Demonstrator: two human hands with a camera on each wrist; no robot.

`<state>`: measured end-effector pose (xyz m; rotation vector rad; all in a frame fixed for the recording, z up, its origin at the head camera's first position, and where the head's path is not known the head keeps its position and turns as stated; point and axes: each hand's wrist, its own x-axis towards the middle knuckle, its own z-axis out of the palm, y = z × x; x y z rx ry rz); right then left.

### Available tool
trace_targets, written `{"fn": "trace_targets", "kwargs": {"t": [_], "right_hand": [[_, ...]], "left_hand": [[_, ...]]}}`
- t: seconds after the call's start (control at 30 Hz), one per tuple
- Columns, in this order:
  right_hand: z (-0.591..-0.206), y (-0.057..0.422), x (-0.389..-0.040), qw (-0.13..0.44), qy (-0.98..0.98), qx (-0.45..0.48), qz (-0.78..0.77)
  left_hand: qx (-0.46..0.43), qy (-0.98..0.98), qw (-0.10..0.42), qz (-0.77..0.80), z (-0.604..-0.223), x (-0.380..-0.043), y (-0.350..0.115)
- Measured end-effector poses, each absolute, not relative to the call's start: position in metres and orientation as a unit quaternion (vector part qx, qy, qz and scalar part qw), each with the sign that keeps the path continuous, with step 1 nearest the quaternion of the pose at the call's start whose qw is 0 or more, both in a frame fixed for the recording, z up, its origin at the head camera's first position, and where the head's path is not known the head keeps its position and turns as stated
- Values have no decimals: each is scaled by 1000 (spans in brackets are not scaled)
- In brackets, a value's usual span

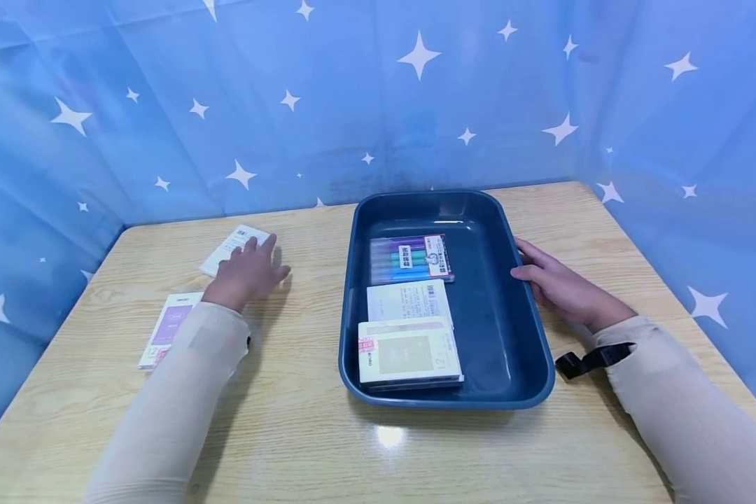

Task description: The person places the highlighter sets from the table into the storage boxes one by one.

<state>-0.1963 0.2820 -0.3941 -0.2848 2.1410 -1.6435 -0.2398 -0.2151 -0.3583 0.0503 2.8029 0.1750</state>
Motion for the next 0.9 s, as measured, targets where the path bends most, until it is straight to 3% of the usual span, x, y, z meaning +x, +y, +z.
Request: {"fn": "trace_targets", "kwargs": {"t": [0.9], "right_hand": [[-396,284,-197,209,781,-82,-583]], "left_hand": [[-29,976,211,53,-364,-250,-229]]}}
